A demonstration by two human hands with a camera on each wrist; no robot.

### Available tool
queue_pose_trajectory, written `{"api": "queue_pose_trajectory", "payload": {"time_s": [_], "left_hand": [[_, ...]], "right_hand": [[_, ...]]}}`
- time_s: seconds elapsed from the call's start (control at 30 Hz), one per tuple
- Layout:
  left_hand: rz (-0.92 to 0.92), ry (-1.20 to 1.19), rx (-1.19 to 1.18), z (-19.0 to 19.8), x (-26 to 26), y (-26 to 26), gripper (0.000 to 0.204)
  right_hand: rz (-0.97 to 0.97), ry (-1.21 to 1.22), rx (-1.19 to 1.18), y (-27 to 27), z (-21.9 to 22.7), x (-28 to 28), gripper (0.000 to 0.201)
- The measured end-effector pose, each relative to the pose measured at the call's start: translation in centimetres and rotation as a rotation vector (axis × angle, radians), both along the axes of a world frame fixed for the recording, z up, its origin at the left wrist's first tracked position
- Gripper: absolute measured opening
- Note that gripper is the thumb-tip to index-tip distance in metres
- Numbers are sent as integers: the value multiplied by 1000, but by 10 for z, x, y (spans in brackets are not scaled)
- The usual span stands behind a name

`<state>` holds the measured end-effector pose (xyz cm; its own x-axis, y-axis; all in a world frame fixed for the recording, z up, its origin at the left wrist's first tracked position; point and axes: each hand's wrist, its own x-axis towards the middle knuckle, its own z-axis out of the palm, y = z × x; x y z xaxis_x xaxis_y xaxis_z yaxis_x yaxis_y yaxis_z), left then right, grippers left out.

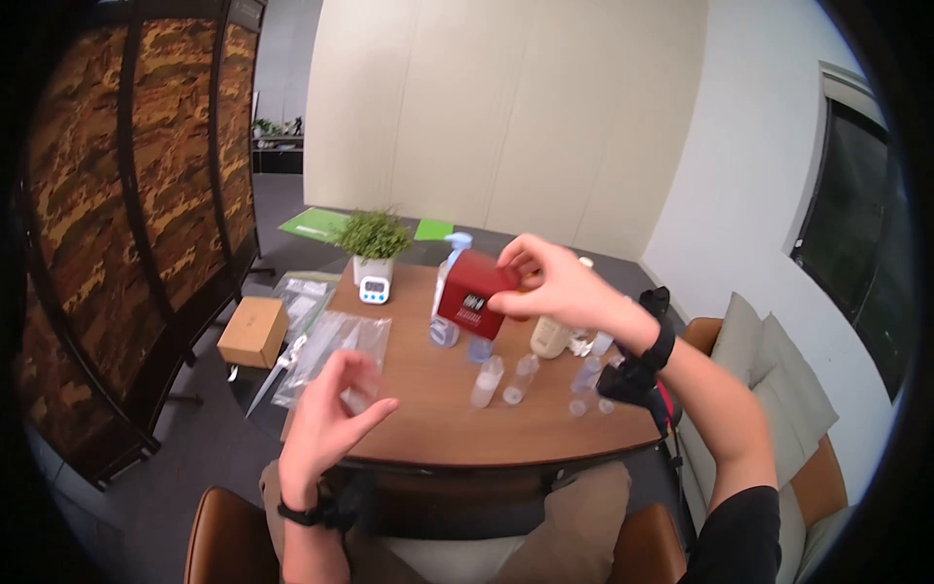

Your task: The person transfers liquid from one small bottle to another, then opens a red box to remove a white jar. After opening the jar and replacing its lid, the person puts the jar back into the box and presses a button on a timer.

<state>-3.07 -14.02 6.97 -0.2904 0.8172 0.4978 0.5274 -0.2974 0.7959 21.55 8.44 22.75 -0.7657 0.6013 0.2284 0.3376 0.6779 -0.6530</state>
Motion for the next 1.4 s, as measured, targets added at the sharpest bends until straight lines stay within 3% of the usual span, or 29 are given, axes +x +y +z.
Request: {"api": "queue_pose_trajectory", "payload": {"time_s": [0.03, 0.1, 0.13, 0.2, 0.4, 0.7, 1.03, 1.23, 1.37, 1.4], "left_hand": [[12, -5, -21, -8, -3, 7, 47], [-103, -60, 94, -27, -10, 23, 89], [-97, -59, 83, -41, -15, 31, 89], [-426, -394, 50, -62, -28, 46, 107], [-587, -641, -26, -82, -49, 46, 101], [-662, -666, -66, -78, -38, 51, 97], [-744, -779, -63, -103, 0, 80, 86], [-685, -986, 5, -120, 21, 81, 86], [-662, -923, 94, -118, 33, 80, 79], [-599, -868, 27, -117, 34, 78, 89]], "right_hand": [[76, -7, -46, -13, -19, -12, 50], [164, 48, -28, -28, -65, -30, 52], [171, 57, -59, -38, -79, -37, 52], [153, 62, -125, -52, -98, -47, 53], [105, 205, -131, -74, -133, -55, 52], [47, 328, -174, -86, -143, -39, 57], [-87, 483, -86, -76, -171, -3, 58], [-82, 531, -35, -81, -165, 11, 68], [-76, 584, -48, -84, -163, 18, 68], [-80, 581, -40, -84, -163, 19, 67]]}}
